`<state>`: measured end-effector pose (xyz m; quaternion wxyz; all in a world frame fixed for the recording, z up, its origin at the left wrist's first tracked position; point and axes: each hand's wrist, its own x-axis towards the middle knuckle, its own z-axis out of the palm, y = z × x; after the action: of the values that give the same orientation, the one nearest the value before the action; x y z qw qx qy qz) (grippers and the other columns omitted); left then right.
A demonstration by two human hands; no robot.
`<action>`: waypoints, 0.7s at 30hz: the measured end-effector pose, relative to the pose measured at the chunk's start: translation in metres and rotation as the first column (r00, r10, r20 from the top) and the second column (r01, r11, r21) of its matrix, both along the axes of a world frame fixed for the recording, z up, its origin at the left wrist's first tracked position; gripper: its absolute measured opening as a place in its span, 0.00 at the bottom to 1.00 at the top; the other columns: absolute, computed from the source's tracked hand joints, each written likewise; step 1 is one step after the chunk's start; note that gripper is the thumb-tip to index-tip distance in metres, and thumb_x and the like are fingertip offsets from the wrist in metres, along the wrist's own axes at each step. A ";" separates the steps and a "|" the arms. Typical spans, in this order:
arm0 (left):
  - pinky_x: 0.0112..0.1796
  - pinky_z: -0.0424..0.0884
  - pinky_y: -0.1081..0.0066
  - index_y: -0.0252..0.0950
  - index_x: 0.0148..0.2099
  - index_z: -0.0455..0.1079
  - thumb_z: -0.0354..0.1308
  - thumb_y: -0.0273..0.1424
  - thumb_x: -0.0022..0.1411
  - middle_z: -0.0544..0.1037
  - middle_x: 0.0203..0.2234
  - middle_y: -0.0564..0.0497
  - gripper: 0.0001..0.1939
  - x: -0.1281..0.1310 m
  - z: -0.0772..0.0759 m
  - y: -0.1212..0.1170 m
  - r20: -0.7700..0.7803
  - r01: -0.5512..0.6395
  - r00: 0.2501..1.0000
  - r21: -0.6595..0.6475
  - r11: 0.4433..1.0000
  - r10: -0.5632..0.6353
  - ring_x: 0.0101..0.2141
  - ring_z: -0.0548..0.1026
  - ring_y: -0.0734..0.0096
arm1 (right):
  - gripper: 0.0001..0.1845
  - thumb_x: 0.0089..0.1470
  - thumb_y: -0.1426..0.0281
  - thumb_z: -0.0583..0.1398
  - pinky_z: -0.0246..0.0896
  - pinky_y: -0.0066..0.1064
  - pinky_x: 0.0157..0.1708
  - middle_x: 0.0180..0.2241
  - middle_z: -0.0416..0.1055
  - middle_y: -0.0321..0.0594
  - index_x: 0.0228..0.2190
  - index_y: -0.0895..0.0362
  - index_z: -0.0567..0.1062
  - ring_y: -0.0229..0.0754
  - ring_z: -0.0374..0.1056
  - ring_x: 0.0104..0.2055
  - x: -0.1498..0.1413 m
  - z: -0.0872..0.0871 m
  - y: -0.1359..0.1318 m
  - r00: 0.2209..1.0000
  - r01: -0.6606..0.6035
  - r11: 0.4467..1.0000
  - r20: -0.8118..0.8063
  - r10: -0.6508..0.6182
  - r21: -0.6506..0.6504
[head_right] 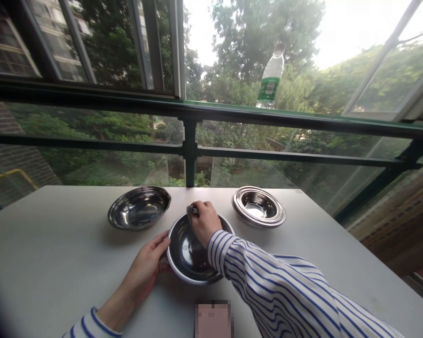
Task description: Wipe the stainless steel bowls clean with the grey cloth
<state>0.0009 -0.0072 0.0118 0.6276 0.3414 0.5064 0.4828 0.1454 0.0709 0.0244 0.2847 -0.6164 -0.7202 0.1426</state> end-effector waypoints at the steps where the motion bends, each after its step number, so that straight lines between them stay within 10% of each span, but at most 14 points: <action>1: 0.19 0.67 0.74 0.33 0.53 0.65 0.52 0.30 0.58 0.78 0.32 0.47 0.20 0.000 0.000 0.000 0.027 -0.002 1.000 -0.003 1.000 0.002 0.23 0.73 0.71 | 0.14 0.55 0.69 0.54 0.58 0.30 0.41 0.42 0.67 0.44 0.44 0.55 0.71 0.42 0.64 0.44 -0.001 0.002 0.001 0.999 -0.029 1.000 0.017 0.029 0.012; 12: 0.20 0.67 0.73 0.32 0.54 0.64 0.54 0.31 0.57 0.78 0.32 0.45 0.22 -0.002 -0.008 0.001 0.113 0.002 0.994 -0.014 1.000 -0.001 0.20 0.71 0.74 | 0.12 0.51 0.72 0.59 0.56 0.29 0.44 0.40 0.70 0.40 0.39 0.53 0.77 0.41 0.63 0.42 -0.020 0.014 -0.011 0.823 -0.501 0.864 0.280 0.495 -0.053; 21: 0.22 0.68 0.74 0.33 0.54 0.65 0.55 0.30 0.57 0.77 0.31 0.46 0.22 -0.002 -0.008 0.002 0.144 0.016 0.990 -0.026 1.000 -0.012 0.21 0.71 0.75 | 0.12 0.52 0.75 0.56 0.56 0.33 0.42 0.39 0.68 0.46 0.39 0.58 0.76 0.45 0.61 0.43 -0.014 0.017 0.004 0.822 -0.421 0.905 0.398 0.407 -0.056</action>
<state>-0.0006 -0.0055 0.0042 0.6703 0.3006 0.4641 0.4949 0.1317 0.0750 0.0412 0.1042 -0.4561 -0.8818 0.0595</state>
